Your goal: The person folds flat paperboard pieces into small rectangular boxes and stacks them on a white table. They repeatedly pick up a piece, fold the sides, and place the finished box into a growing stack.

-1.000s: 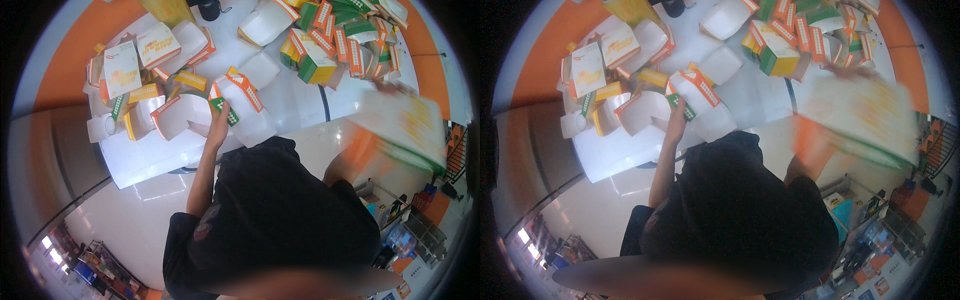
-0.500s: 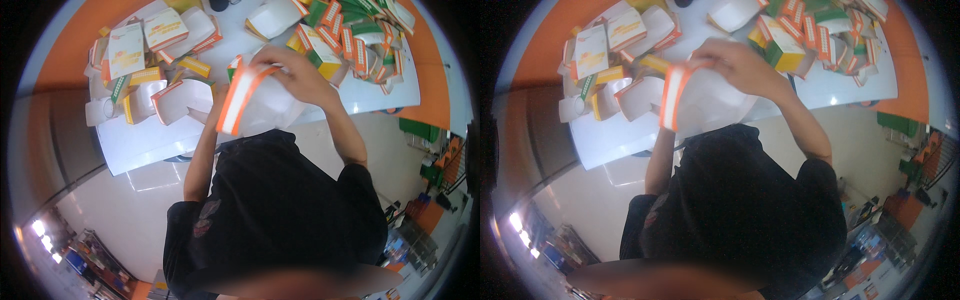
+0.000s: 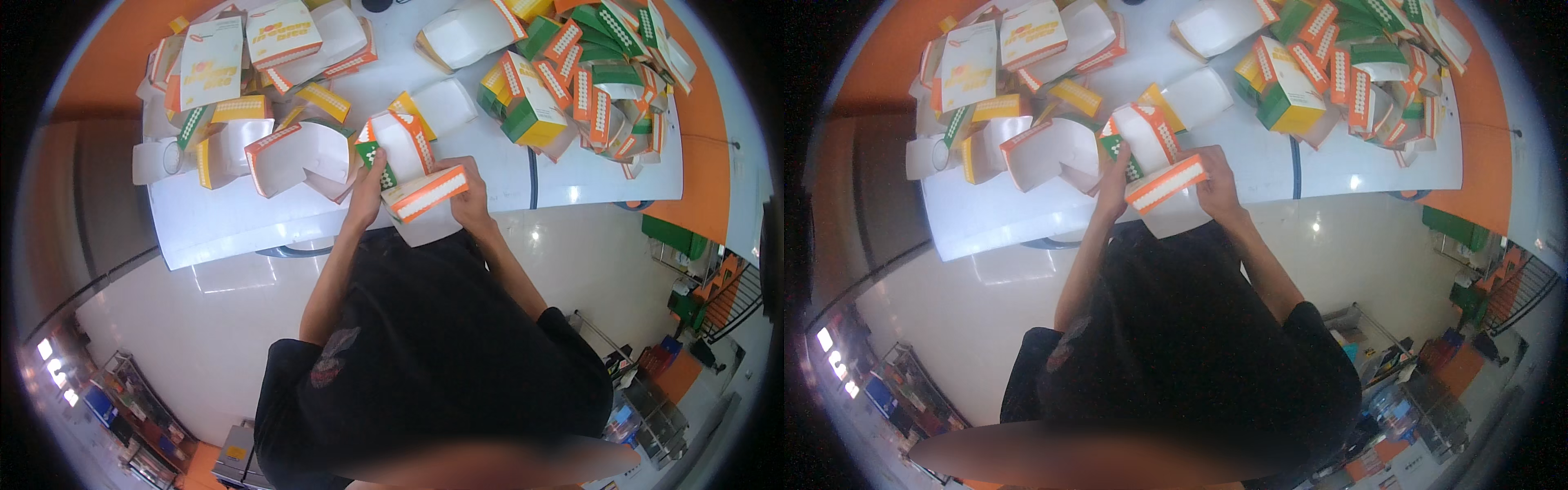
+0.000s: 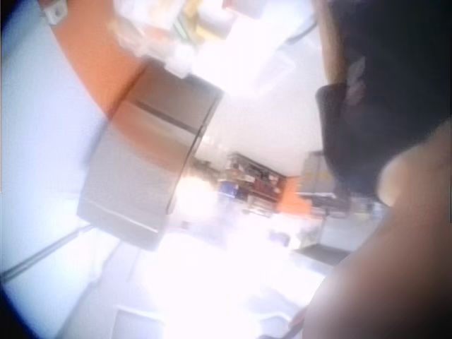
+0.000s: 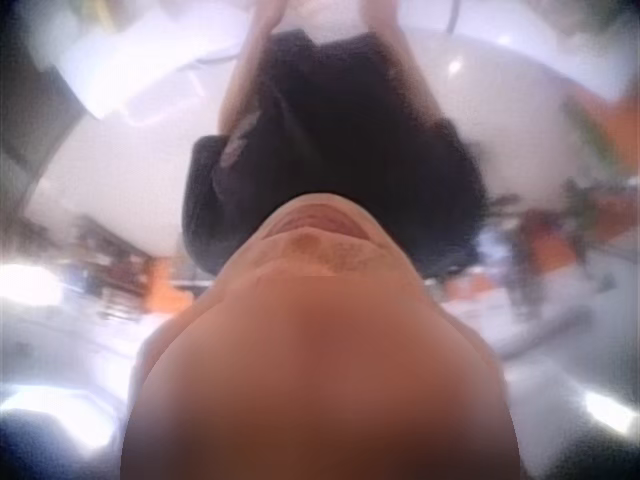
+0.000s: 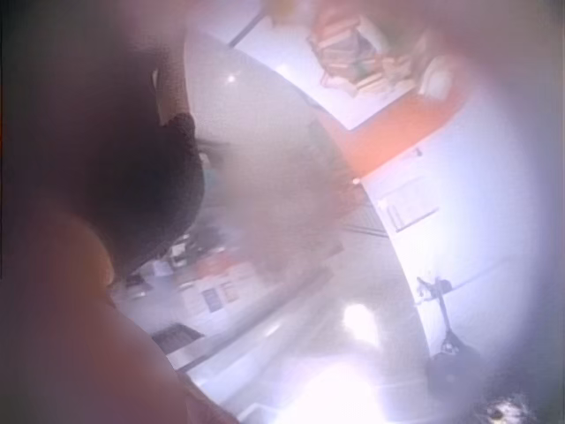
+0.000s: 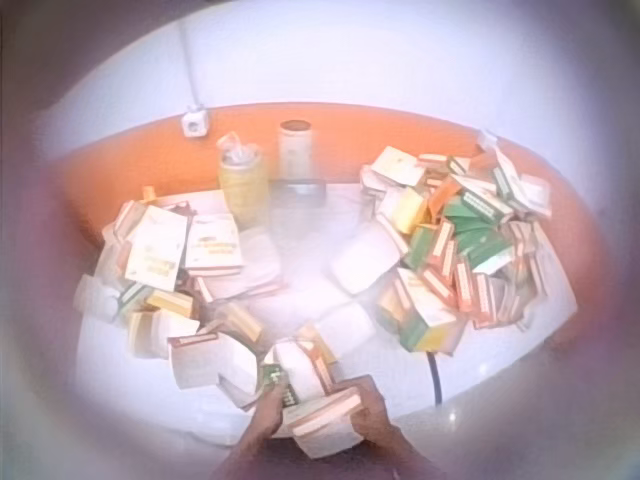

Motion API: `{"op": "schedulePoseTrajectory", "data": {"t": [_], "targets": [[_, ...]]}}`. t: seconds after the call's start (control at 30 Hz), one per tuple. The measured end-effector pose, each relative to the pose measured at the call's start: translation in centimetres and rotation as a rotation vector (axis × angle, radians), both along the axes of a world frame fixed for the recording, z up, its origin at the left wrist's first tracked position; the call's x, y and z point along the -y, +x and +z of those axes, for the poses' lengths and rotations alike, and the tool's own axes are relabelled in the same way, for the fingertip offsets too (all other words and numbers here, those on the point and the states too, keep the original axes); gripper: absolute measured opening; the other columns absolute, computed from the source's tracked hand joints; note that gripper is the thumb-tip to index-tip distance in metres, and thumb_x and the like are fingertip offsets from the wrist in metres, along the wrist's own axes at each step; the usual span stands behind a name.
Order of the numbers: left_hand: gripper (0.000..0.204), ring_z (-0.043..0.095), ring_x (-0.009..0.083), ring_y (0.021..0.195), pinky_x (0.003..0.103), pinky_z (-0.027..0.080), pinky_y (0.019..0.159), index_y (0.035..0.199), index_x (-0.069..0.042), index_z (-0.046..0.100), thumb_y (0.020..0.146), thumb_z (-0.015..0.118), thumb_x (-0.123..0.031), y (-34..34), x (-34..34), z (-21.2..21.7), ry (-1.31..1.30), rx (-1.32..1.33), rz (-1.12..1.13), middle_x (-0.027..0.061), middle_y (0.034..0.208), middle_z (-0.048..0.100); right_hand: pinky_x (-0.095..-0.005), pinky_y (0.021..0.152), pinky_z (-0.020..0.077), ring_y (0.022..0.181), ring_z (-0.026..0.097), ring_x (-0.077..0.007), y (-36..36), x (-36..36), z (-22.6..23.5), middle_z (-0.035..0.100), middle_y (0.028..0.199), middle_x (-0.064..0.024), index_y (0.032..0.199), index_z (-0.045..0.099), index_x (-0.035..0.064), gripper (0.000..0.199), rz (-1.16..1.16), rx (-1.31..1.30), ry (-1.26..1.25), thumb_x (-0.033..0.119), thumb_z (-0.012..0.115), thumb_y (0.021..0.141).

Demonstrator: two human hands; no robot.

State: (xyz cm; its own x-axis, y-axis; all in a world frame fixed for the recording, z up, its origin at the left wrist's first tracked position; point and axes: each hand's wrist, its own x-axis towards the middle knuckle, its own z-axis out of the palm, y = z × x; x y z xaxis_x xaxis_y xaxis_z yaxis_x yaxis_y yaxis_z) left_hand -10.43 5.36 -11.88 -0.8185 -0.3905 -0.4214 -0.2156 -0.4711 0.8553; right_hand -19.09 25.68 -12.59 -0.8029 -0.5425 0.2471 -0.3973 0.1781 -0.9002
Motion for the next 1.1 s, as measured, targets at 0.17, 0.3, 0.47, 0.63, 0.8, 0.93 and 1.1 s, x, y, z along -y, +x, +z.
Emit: {"op": "schedulePoseTrajectory", "data": {"t": [0.17,0.3,0.47,0.63,0.8,0.93,1.1], "targets": [[0.074,0.056,0.02,0.125,0.034,0.042,0.108,0.147,0.007,0.043,0.107,0.047,-0.055,-1.5,0.9,-0.4,0.086,0.054,-0.164,0.0166,0.139,0.058,-0.0406,0.098,0.0459,0.108,0.057,-0.0308,-2.1,0.1,-0.2,0.067,0.109,-0.0099,0.108,0.07,0.0049,0.024,0.159,-0.14,0.131,-0.002,0.062,0.086],[0.076,0.051,0.022,0.131,0.034,0.038,0.112,0.149,0.007,0.04,0.106,0.048,-0.056,-1.6,0.9,-2.1,0.01,0.018,-0.164,0.0165,0.143,0.054,-0.0409,0.101,0.0454,0.109,0.056,-0.0305,-1.9,0.1,-2.1,0.065,0.115,-0.0118,0.113,0.067,0.0054,0.022,0.128,-0.132,0.098,0.002,0.064,0.091],[0.083,0.049,0.0247,0.133,0.037,0.035,0.114,0.155,0.002,0.029,0.097,0.066,-0.045,-0.5,0.5,-2.7,-0.345,-0.303,-0.303,0.0147,0.141,0.054,-0.0398,0.105,0.0453,0.127,0.052,-0.025,0.6,1.4,-4.1,0.06,0.128,-0.0128,0.131,0.056,0.0038,0.03,-0.166,0.295,-0.112,0.013,0.06,0.102],[0.096,0.055,0.0258,0.126,0.04,0.042,0.11,0.148,0.001,0.034,0.075,0.092,-0.021,-0.1,-1.5,-2.3,-0.489,-0.264,-0.211,0.0144,0.135,0.058,-0.0449,0.111,0.0414,0.142,0.043,-0.0317,0.2,0.8,-3.5,0.042,0.153,-0.0192,0.151,0.037,-0.0002,0.057,-0.028,0.62,0.067,0.019,0.06,0.102],[0.095,0.06,0.0256,0.119,0.04,0.047,0.104,0.139,0.001,0.043,0.064,0.099,-0.017,-1.3,-1.6,-1.0,-0.36,-0.223,-0.119,0.0147,0.13,0.061,-0.0392,0.112,0.0393,0.135,0.049,-0.0254,-0.7,0.5,0.4,0.046,0.151,-0.0163,0.16,0.021,-0.0008,0.077,0.2,0.475,0.018,0.041,0.056,0.105],[0.093,0.06,0.0244,0.119,0.04,0.047,0.103,0.135,0.001,0.046,0.061,0.099,-0.014,-1.5,-1.3,1.5,-0.554,-0.257,-0.244,0.015,0.129,0.061,-0.0373,0.112,0.0373,0.13,0.053,-0.0241,-3.3,2.1,3.9,0.053,0.143,-0.0143,0.162,0.017,0.0016,0.079,0.148,0.409,-0.301,0.05,0.045,0.106],[0.071,0.062,0.0276,0.114,0.037,0.048,0.1,0.131,0.001,0.048,0.073,0.089,-0.008,-1.3,-1.1,4.8,-0.69,-0.298,-0.344,0.016,0.123,0.063,-0.0331,0.088,0.0463,0.093,0.062,-0.0186,-4.5,4.5,5.3,0.068,0.099,-0.0129,0.12,0.06,-0.0025,0.046,-0.18,0.326,-0.32,0.037,0.038,0.111]]}}
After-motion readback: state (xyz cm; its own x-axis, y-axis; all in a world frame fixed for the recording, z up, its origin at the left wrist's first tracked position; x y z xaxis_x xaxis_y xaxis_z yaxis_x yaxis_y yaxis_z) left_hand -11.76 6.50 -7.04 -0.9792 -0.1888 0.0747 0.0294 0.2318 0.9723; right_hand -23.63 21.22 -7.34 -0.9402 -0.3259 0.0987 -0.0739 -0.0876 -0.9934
